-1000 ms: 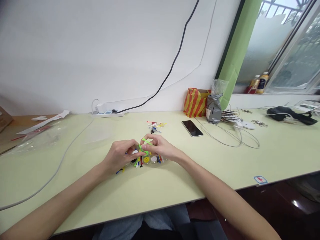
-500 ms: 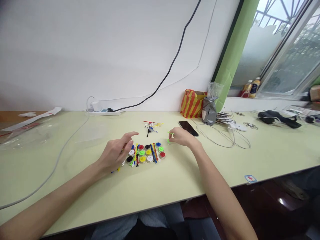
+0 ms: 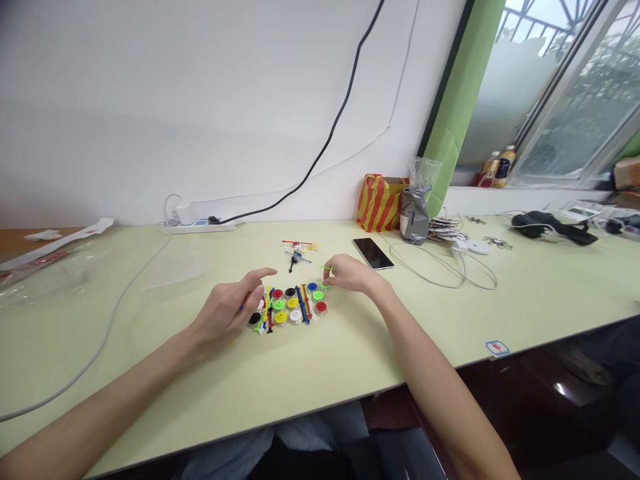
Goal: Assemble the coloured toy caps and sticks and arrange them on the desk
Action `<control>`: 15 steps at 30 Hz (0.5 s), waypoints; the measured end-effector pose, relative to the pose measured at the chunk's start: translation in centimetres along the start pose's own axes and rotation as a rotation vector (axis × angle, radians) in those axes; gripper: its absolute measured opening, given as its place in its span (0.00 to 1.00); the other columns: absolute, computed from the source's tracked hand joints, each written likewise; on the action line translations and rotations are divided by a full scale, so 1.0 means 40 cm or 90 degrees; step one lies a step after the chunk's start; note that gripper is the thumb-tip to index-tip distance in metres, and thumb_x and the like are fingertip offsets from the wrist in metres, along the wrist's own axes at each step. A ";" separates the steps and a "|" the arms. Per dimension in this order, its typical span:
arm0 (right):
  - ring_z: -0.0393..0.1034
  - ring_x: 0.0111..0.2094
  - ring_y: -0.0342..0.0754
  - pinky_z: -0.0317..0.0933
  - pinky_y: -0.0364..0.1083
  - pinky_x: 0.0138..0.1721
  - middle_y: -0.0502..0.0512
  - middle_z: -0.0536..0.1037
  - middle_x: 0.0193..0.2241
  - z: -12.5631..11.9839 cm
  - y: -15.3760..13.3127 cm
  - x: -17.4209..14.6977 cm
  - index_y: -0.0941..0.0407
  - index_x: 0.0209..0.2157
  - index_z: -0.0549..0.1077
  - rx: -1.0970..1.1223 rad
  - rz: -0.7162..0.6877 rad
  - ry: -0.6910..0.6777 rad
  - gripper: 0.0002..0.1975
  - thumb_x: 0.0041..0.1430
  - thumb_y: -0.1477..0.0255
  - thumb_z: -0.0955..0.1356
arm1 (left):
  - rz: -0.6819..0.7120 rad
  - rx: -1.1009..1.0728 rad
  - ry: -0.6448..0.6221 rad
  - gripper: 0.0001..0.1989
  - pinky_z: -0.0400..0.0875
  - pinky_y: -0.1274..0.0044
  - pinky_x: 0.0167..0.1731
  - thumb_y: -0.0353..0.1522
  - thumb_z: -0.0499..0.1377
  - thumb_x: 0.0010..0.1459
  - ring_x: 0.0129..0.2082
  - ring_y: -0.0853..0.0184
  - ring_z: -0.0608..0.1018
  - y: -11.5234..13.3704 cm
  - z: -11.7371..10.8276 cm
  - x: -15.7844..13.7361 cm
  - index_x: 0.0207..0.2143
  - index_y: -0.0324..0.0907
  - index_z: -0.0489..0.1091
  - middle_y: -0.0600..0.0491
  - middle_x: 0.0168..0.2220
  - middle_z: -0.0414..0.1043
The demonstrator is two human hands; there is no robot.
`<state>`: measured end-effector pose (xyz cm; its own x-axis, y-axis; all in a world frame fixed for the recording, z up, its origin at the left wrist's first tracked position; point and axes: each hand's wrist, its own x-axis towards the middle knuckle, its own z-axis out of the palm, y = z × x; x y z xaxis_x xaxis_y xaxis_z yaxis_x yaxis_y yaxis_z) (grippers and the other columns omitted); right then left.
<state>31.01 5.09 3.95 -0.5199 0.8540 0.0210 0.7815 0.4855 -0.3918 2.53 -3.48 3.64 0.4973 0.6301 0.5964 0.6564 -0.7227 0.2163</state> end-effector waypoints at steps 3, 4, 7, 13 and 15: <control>0.66 0.28 0.46 0.54 0.43 0.31 0.53 0.76 0.28 -0.002 -0.004 -0.001 0.58 0.36 0.80 0.019 -0.008 0.003 0.08 0.58 0.69 0.70 | 0.000 -0.001 -0.006 0.17 0.59 0.80 0.25 0.34 0.43 0.71 0.19 0.71 0.67 -0.001 0.002 -0.001 0.57 0.40 0.63 0.62 0.20 0.62; 0.67 0.29 0.46 0.55 0.43 0.31 0.54 0.77 0.28 -0.004 -0.004 -0.003 0.58 0.37 0.80 0.032 -0.010 0.007 0.09 0.59 0.68 0.70 | -0.001 -0.002 -0.008 0.17 0.59 0.80 0.25 0.34 0.43 0.72 0.19 0.70 0.67 -0.002 0.002 -0.001 0.57 0.40 0.63 0.61 0.20 0.62; 0.70 0.33 0.47 0.57 0.43 0.33 0.57 0.80 0.34 -0.013 -0.002 -0.007 0.58 0.39 0.78 0.059 0.002 0.037 0.11 0.65 0.67 0.65 | 0.005 -0.010 -0.014 0.18 0.60 0.79 0.26 0.35 0.42 0.72 0.20 0.71 0.68 -0.008 0.003 -0.002 0.57 0.41 0.62 0.60 0.23 0.66; 0.72 0.28 0.48 0.60 0.43 0.30 0.59 0.80 0.32 -0.011 0.001 -0.015 0.59 0.43 0.74 0.009 0.135 -0.037 0.10 0.63 0.74 0.64 | 0.015 -0.031 -0.035 0.19 0.61 0.79 0.27 0.37 0.40 0.73 0.22 0.69 0.70 -0.008 -0.001 -0.005 0.57 0.42 0.62 0.58 0.25 0.67; 0.70 0.21 0.46 0.60 0.43 0.28 0.55 0.79 0.25 -0.008 -0.003 -0.019 0.59 0.50 0.70 0.038 0.165 -0.105 0.14 0.64 0.74 0.63 | 0.016 -0.031 -0.036 0.19 0.61 0.78 0.27 0.37 0.40 0.73 0.22 0.69 0.70 -0.005 -0.002 -0.005 0.57 0.42 0.62 0.58 0.24 0.67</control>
<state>31.41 4.44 4.29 -0.3592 0.9036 -0.2335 0.8758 0.2399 -0.4188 2.23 -3.49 3.55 0.5453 0.6257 0.5578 0.6160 -0.7504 0.2396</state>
